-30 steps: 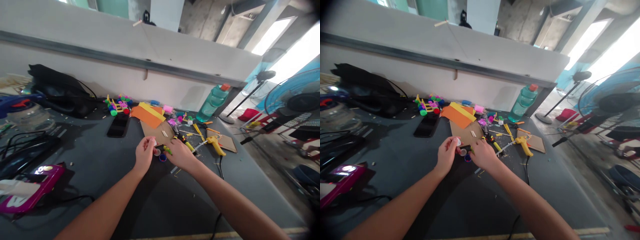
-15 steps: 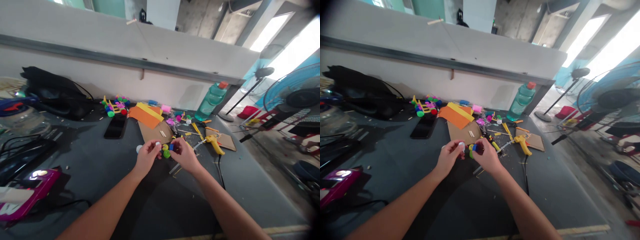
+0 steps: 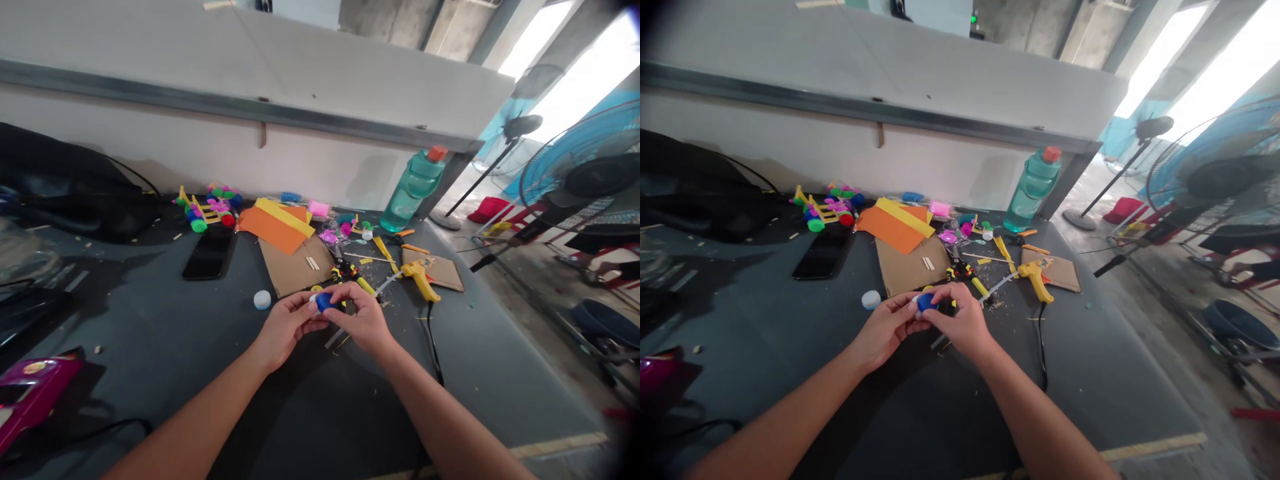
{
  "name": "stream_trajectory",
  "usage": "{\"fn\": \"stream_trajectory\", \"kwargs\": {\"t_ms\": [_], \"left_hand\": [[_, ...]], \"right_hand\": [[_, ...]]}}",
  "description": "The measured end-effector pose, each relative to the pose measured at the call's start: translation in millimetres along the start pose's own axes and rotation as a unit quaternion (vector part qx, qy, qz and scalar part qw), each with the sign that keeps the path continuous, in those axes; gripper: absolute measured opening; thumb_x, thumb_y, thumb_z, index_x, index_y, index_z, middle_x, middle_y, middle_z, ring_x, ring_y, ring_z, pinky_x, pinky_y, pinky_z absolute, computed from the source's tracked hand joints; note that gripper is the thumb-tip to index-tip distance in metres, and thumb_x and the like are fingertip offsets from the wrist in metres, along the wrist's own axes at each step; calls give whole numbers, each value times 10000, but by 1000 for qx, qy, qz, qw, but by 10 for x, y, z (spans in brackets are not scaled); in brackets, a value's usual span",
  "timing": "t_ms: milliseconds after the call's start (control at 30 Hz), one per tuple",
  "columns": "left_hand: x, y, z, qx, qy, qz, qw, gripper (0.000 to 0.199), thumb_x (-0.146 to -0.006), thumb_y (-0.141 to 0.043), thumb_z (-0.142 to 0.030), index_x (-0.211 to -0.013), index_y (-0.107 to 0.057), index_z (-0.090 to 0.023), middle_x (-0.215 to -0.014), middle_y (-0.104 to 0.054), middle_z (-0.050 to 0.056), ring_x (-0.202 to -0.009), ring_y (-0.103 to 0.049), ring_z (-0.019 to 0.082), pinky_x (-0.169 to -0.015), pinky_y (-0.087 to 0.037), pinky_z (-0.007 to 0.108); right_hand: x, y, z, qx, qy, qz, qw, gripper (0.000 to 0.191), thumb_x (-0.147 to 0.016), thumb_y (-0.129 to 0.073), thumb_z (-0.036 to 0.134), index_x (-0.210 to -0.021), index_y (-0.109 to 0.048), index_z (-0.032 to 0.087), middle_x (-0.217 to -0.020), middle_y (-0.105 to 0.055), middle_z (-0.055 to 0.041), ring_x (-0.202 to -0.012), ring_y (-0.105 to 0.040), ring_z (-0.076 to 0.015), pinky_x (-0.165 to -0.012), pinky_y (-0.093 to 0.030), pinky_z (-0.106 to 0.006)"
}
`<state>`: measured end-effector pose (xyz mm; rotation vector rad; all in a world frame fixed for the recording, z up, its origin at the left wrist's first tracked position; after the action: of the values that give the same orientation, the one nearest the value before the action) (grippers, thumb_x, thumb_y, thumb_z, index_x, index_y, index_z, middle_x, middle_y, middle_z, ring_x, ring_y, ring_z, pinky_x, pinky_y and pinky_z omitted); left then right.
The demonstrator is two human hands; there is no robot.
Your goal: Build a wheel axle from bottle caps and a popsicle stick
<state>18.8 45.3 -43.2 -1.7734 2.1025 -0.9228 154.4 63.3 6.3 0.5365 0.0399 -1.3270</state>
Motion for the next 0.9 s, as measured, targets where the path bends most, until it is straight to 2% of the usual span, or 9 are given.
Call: {"fn": "stream_trajectory", "kwargs": {"t_ms": [133, 267, 700, 900], "left_hand": [[-9, 15, 24, 6, 3, -2, 1000, 253, -716, -770, -272, -924, -708, -142, -817, -701, 36, -697, -661, 117, -717, -576, 253], [-17, 22, 27, -3, -4, 0, 1000, 254, -702, -779, -254, -920, -709, -143, -865, -705, 45, -727, -662, 123, -731, -578, 265], [-17, 42, 13, -12, -3, 0, 1000, 268, -690, -784, -241, -929, -710, -146, -892, -710, 52, -742, -666, 130, -743, -570, 274], [-28, 56, 38, 6, 5, 4, 1000, 239, -716, -767, -222, -931, -711, -134, -862, -709, 49, -728, -668, 123, -748, -579, 270]], "right_hand": [[5, 6, 76, 101, 26, 16, 994, 272, -696, -689, 169, -955, -644, 240, -897, -673, -26, -843, -579, -191, -739, -485, -320], [14, -21, 117, 101, 40, 37, 993, 341, -720, -635, 149, -1048, -628, 244, -962, -669, -35, -829, -594, -178, -710, -510, -302], [25, -36, 185, 103, 84, 37, 990, 316, -757, -591, 138, -1043, -629, 265, -995, -684, -22, -933, -618, -188, -846, -498, -356], [28, -28, 175, 92, 80, 35, 992, 292, -781, -594, 163, -1057, -625, 255, -1014, -682, -32, -930, -622, -185, -839, -500, -349]]}}
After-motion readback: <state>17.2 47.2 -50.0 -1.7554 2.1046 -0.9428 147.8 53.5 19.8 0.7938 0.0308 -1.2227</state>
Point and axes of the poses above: each hand's wrist, its own x-axis away from the middle knuckle, its own y-axis out of the back of the hand, z = x × y, the point moved 6 cm from there along -x, towards the middle knuckle
